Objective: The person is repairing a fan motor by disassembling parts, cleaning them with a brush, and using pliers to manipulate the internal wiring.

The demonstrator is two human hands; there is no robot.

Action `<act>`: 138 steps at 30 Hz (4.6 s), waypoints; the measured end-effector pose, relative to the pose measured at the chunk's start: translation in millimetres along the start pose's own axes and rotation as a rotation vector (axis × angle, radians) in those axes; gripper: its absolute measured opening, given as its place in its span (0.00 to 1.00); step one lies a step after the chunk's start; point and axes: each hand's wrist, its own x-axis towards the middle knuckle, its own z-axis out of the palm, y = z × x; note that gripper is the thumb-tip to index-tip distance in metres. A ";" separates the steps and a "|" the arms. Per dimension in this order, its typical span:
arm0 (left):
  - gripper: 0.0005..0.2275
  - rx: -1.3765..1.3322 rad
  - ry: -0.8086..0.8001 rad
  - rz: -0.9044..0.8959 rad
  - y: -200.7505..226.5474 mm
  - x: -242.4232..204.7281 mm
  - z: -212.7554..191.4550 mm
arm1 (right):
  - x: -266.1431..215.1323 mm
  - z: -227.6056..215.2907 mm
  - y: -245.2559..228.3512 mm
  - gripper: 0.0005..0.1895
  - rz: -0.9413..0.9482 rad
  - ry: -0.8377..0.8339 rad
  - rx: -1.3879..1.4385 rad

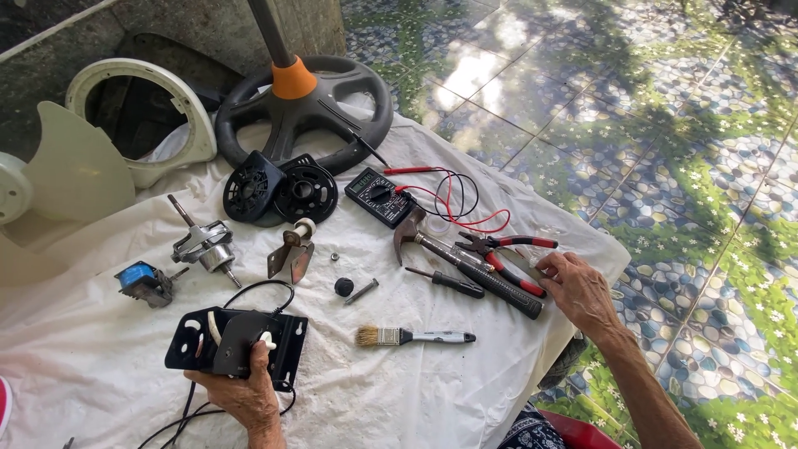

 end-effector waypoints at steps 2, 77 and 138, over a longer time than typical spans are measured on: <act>0.36 -0.024 -0.003 -0.011 7.9 0.9 -1.7 | 0.8 3.1 0.8 0.10 -0.001 0.023 -0.001; 0.33 -0.138 -0.060 -0.100 40.8 1.7 -8.6 | 83.1 141.8 -258.3 0.38 -1.017 -0.043 0.076; 0.36 -0.128 -0.040 -0.027 36.8 3.7 -10.5 | 77.3 128.2 -253.5 0.09 -0.906 0.070 0.330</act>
